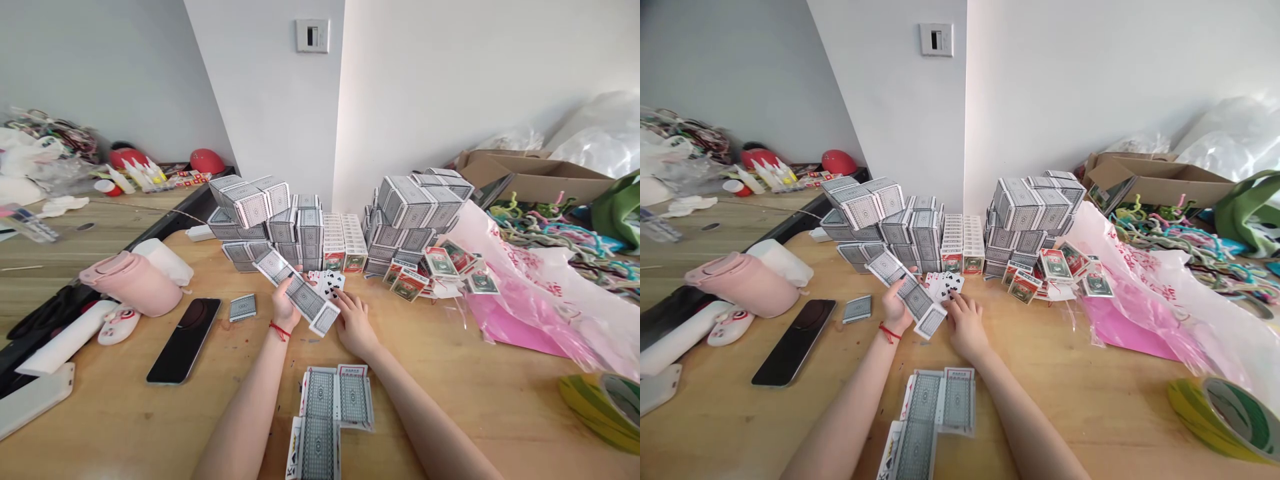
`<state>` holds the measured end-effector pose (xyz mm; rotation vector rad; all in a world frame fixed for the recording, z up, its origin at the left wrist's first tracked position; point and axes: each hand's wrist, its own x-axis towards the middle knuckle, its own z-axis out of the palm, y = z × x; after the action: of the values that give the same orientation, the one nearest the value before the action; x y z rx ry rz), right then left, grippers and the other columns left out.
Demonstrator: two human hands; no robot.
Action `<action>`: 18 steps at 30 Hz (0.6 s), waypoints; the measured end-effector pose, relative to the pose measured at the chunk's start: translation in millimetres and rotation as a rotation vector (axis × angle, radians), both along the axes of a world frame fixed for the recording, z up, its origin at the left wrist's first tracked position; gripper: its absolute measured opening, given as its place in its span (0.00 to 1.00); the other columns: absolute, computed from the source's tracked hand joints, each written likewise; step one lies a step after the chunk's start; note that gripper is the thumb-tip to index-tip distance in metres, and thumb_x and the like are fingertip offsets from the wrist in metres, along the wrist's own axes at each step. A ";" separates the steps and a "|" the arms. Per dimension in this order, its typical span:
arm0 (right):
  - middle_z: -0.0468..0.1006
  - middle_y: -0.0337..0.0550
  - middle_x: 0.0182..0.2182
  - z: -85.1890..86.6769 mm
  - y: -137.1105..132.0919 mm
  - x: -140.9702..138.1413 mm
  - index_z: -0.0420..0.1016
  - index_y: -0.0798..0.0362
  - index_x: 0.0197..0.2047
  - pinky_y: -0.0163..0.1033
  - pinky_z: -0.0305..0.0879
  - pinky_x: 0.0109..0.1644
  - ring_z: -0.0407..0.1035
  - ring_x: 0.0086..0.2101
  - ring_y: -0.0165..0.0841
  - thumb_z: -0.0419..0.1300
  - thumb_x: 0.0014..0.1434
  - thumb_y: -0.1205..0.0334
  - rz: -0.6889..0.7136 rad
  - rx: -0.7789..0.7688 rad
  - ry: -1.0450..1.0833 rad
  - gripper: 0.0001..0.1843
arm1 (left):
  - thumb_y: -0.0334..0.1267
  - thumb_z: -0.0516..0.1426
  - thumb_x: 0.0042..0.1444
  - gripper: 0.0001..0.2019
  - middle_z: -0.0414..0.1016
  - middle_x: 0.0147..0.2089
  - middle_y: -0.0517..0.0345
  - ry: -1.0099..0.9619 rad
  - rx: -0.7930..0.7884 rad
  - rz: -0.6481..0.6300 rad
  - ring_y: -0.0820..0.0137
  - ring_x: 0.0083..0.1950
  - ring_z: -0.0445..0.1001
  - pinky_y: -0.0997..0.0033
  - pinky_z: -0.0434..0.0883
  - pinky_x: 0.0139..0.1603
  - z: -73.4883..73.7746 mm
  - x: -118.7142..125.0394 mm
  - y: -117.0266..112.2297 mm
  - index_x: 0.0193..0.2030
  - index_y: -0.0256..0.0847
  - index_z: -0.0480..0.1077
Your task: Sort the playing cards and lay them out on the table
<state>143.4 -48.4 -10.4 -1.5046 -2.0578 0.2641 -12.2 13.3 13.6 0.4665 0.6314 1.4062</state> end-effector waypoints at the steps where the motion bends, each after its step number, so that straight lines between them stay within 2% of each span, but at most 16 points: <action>1: 0.63 0.46 0.57 0.0 -0.1 0.2 0.70 0.47 0.47 0.52 0.53 0.50 0.55 0.52 0.42 0.49 0.55 0.71 0.000 0.001 -0.004 0.19 | 0.41 0.55 0.46 0.16 0.74 0.27 0.57 0.020 -0.004 -0.068 0.67 0.27 0.74 0.65 0.70 0.33 -0.4 0.8 -1.5 0.41 0.36 0.71; 4: 0.63 0.46 0.57 0.4 -0.3 0.7 0.71 0.47 0.46 0.53 0.54 0.50 0.55 0.53 0.43 0.49 0.56 0.70 0.021 -0.002 -0.025 0.17 | 0.41 0.56 0.45 0.16 0.75 0.28 0.54 0.141 0.005 -0.220 0.65 0.27 0.74 0.66 0.70 0.30 -3.4 4.9 -5.3 0.40 0.34 0.71; 6: 0.66 0.46 0.55 0.2 0.4 1.5 0.72 0.47 0.46 0.53 0.53 0.51 0.55 0.53 0.43 0.48 0.57 0.69 0.030 -0.004 -0.011 0.17 | 0.40 0.57 0.45 0.15 0.76 0.29 0.53 0.287 0.034 -0.221 0.64 0.30 0.74 0.65 0.70 0.31 -6.4 8.7 -6.3 0.39 0.34 0.71; 8: 0.68 0.45 0.53 -1.1 2.3 3.1 0.73 0.47 0.44 0.53 0.54 0.52 0.56 0.52 0.42 0.49 0.56 0.70 0.024 -0.001 0.057 0.17 | 0.37 0.60 0.43 0.14 0.76 0.34 0.53 0.464 0.094 -0.122 0.63 0.36 0.74 0.65 0.69 0.37 -9.5 12.2 -5.8 0.39 0.36 0.70; 11: 0.73 0.47 0.47 -4.8 6.1 7.0 0.74 0.49 0.42 0.49 0.58 0.51 0.62 0.48 0.40 0.49 0.56 0.69 -0.022 -0.002 0.288 0.15 | 0.32 0.61 0.42 0.17 0.74 0.42 0.55 0.632 0.196 0.069 0.65 0.45 0.71 0.66 0.66 0.47 -13.9 15.3 -3.7 0.41 0.40 0.66; 14: 0.75 0.46 0.37 -6.8 7.8 10.7 0.70 0.51 0.46 0.44 0.64 0.43 0.68 0.37 0.36 0.52 0.55 0.64 -0.062 -0.111 0.574 0.15 | 0.30 0.58 0.44 0.15 0.72 0.41 0.58 0.615 0.199 0.166 0.68 0.43 0.70 0.68 0.64 0.47 -17.4 17.5 -3.0 0.40 0.41 0.61; 16: 0.75 0.43 0.35 -5.4 7.3 11.8 0.64 0.50 0.52 0.42 0.66 0.39 0.69 0.32 0.35 0.58 0.51 0.62 -0.011 -0.204 0.712 0.23 | 0.28 0.57 0.44 0.14 0.71 0.38 0.60 0.572 0.183 0.198 0.69 0.42 0.70 0.68 0.63 0.48 -18.1 20.1 -4.4 0.38 0.41 0.59; 18: 0.74 0.43 0.38 -1.6 6.3 11.9 0.60 0.49 0.54 0.42 0.66 0.41 0.70 0.35 0.36 0.62 0.46 0.61 0.057 -0.229 0.823 0.31 | 0.26 0.56 0.43 0.15 0.71 0.39 0.60 0.538 0.190 0.177 0.69 0.44 0.69 0.69 0.63 0.48 -16.6 24.0 -7.2 0.37 0.42 0.58</action>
<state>155.3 -42.2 -11.9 -1.1669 -1.4285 0.9849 11.7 6.0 -3.0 0.9783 0.9938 1.5227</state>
